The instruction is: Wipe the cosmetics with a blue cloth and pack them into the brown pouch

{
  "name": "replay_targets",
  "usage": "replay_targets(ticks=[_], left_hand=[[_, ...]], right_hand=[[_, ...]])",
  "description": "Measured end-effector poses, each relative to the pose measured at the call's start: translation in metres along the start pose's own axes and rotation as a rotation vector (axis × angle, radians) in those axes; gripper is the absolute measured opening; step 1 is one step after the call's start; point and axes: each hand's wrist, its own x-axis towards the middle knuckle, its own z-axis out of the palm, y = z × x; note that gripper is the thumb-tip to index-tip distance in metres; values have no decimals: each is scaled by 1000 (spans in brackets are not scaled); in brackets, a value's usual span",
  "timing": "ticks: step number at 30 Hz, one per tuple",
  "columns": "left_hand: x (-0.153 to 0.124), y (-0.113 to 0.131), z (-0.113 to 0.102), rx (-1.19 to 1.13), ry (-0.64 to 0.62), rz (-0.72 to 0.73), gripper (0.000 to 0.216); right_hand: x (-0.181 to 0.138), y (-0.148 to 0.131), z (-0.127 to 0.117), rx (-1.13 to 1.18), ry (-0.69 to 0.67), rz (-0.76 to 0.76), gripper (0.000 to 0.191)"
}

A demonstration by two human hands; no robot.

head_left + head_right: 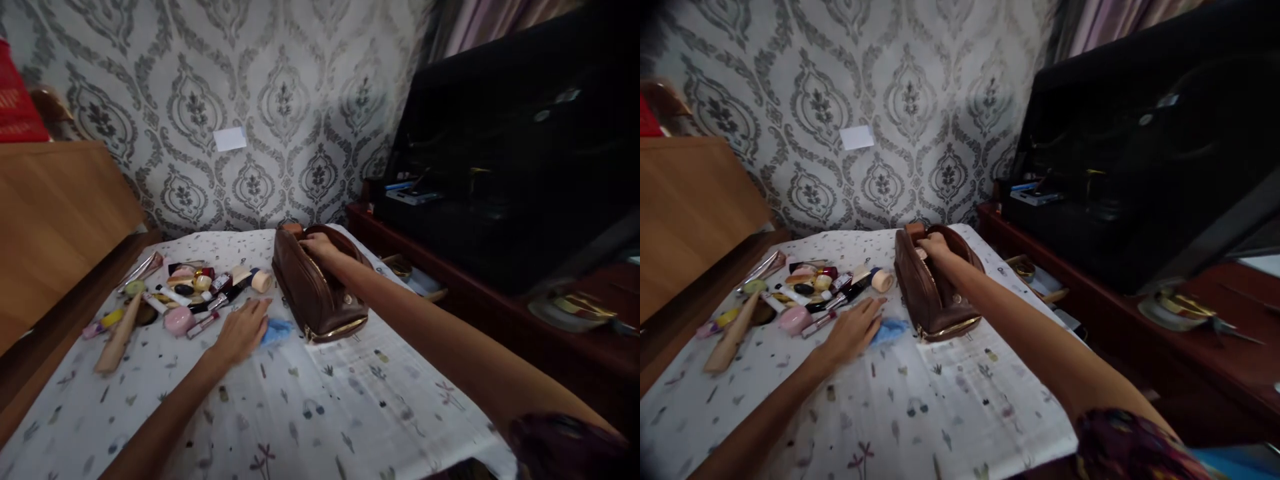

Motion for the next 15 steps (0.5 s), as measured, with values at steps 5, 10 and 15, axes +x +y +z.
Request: replay_targets(ticks=[5, 10, 15], left_hand=[[-16, -20, 9, -15, -34, -37, 23], [-20, -26, 17, -60, 16, -58, 27], [-25, -29, 19, -72, 27, -23, 26]], right_hand=[[-41, -64, -2, -59, 68, -354, 19], [-117, -70, 46, -116, -142, -654, 23], [-127, -3, 105, -270, -214, -501, 37]])
